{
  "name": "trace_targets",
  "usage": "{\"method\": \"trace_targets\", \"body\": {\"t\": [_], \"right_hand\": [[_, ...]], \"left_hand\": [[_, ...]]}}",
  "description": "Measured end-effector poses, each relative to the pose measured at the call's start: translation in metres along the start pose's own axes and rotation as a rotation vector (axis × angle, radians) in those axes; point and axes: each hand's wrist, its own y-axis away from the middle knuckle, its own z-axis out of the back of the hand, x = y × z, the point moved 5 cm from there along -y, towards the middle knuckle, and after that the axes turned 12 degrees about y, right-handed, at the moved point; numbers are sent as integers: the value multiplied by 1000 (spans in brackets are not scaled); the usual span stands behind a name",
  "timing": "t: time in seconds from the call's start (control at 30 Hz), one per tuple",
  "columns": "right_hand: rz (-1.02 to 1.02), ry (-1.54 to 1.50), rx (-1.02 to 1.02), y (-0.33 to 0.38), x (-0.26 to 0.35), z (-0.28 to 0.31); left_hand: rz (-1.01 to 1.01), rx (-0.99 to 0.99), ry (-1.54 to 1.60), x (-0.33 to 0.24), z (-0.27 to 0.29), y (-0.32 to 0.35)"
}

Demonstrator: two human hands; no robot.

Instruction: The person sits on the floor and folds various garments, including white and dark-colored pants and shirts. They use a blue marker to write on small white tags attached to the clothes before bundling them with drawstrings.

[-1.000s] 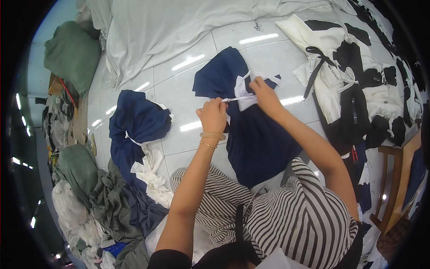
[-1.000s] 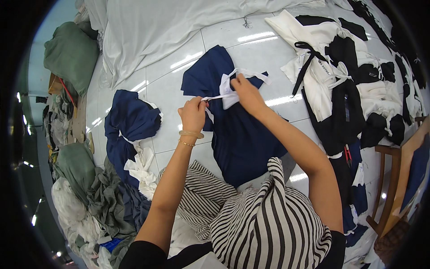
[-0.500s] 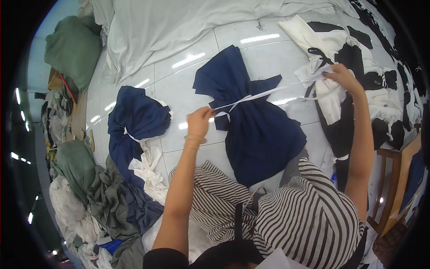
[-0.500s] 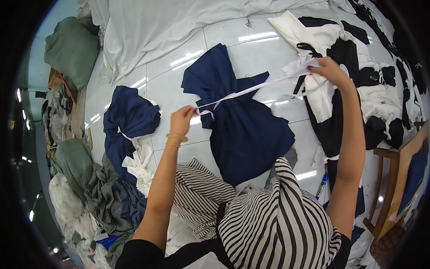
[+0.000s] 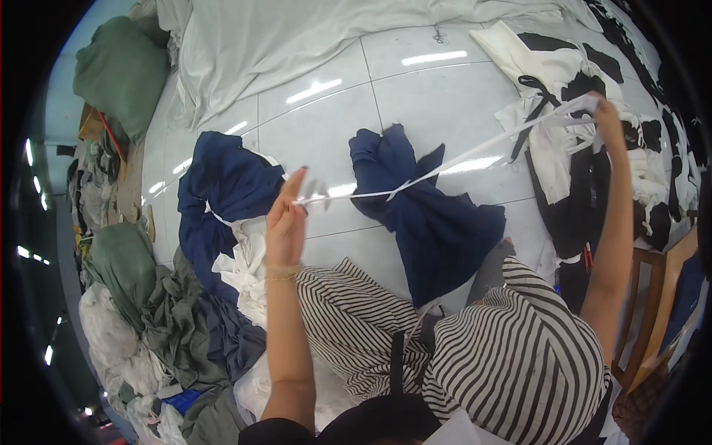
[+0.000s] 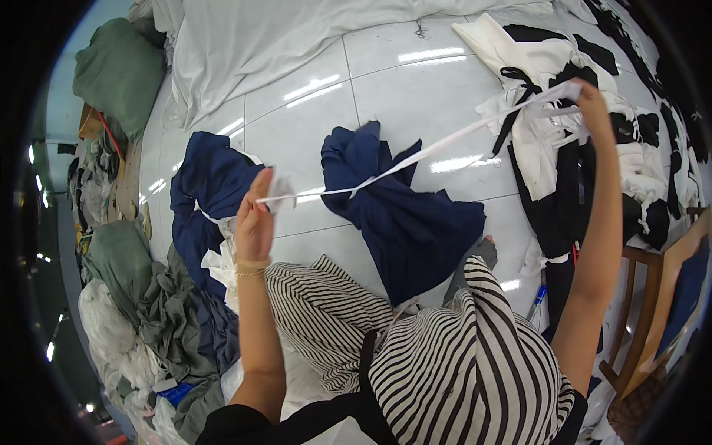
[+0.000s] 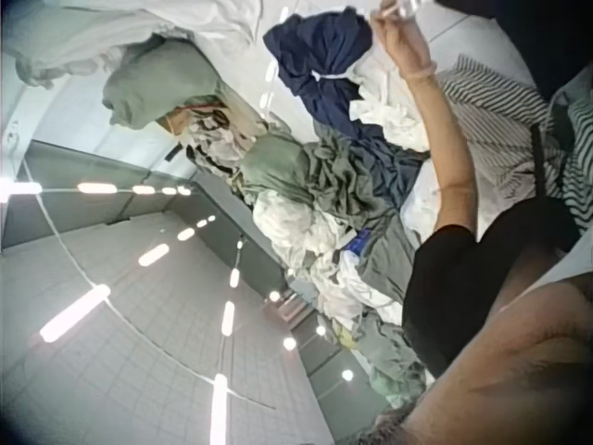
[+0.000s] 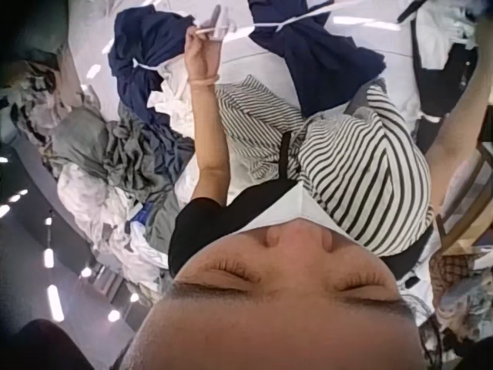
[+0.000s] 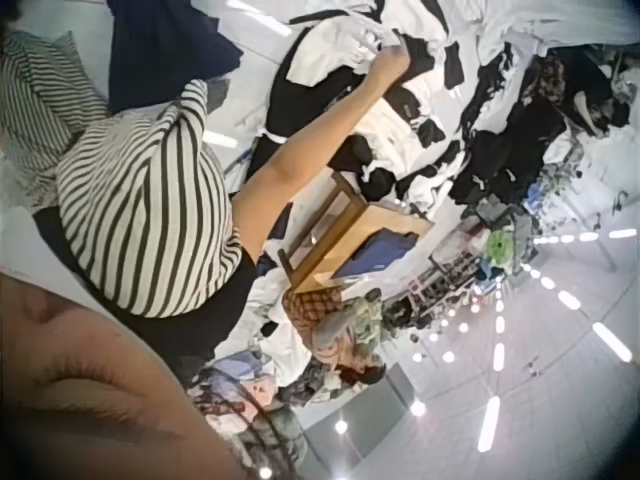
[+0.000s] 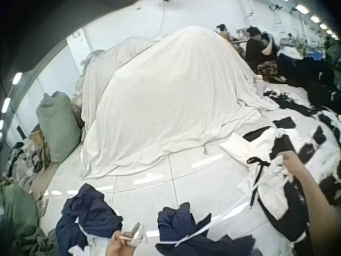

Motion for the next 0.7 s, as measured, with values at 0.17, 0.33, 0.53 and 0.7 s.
{"method": "trace_targets", "body": {"t": [0.17, 0.33, 0.53, 0.7], "right_hand": [[-150, 454, -31, 5, -24, -73], [-22, 1028, 170, 13, -16, -143], [177, 591, -28, 60, 124, -193], [-4, 161, 477, 114, 170, -316]], "left_hand": [[220, -147, 589, 75, 14, 7], [422, -289, 328, 126, 67, 29], [390, -206, 344, 106, 24, 20], [368, -239, 386, 112, 25, 27]]}}
